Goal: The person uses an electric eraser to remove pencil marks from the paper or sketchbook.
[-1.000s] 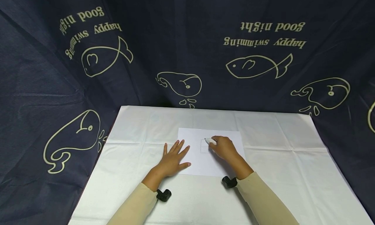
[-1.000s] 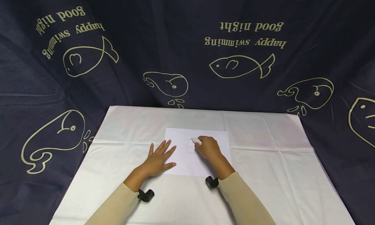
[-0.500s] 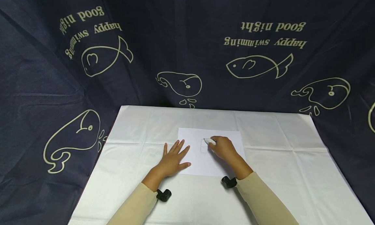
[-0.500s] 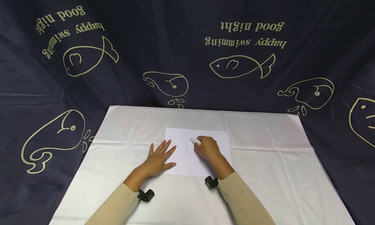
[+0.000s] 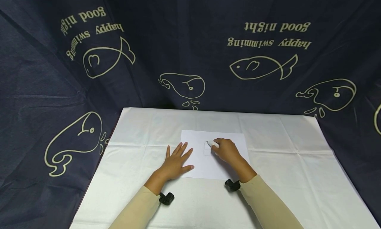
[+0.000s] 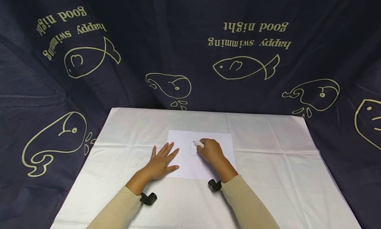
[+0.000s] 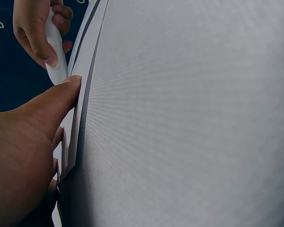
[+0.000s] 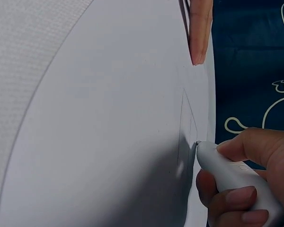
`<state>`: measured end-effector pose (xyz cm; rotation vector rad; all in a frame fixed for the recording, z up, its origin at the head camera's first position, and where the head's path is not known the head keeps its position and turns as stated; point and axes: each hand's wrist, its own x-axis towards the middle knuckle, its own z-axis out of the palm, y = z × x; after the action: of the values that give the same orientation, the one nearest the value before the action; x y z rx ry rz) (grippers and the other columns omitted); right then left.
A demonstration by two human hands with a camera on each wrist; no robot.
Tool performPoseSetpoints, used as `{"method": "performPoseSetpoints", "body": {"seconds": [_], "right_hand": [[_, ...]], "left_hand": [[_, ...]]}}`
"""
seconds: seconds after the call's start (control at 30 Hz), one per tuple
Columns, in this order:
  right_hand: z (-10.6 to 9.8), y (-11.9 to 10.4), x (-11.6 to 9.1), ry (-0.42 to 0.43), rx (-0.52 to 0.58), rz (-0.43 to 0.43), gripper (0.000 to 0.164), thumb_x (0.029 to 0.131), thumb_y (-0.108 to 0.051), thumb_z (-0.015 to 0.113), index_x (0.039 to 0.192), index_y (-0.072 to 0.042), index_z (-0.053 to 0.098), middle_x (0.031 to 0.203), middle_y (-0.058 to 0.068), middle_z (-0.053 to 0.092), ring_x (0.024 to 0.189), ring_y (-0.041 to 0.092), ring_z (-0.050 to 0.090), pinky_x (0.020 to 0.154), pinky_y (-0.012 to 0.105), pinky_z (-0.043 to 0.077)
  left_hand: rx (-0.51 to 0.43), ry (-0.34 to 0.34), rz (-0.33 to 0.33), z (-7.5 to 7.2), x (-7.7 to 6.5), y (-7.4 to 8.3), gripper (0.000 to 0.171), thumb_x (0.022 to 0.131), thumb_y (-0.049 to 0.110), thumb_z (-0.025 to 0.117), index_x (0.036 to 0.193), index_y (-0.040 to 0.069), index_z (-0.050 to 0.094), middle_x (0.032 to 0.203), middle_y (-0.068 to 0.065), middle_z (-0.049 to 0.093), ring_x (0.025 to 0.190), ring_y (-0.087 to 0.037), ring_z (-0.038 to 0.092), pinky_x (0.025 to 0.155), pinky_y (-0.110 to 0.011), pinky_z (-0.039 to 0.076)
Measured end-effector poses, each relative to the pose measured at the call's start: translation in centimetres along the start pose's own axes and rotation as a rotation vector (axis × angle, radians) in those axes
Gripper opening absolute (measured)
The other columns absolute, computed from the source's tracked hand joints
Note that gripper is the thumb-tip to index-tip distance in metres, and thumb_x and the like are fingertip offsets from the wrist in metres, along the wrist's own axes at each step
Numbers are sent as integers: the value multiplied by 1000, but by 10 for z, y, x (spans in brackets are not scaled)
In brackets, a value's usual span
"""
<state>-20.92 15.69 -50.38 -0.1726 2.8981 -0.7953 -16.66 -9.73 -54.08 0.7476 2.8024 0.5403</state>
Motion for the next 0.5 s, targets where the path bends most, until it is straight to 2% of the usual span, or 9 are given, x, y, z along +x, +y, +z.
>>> {"method": "performPoseSetpoints", "body": {"seconds": [0.3, 0.5], "right_hand": [[0, 1, -1, 7, 7, -10, 32, 93, -21, 65, 120, -5, 73, 106, 16, 76, 83, 25, 65, 80, 44, 54], [1, 4, 0, 15, -2, -21, 30, 93, -21, 67, 118, -6, 74, 104, 15, 76, 80, 23, 63, 76, 41, 53]], "left_hand": [[-8, -1, -4, -1, -1, 1, 72, 100, 53, 54, 160, 20, 31, 172, -8, 12, 160, -31, 8, 119, -74, -1], [-9, 2, -1, -2, -1, 2, 72, 101, 53, 54, 160, 20, 31, 172, -9, 13, 160, -32, 9, 119, -74, 0]]}}
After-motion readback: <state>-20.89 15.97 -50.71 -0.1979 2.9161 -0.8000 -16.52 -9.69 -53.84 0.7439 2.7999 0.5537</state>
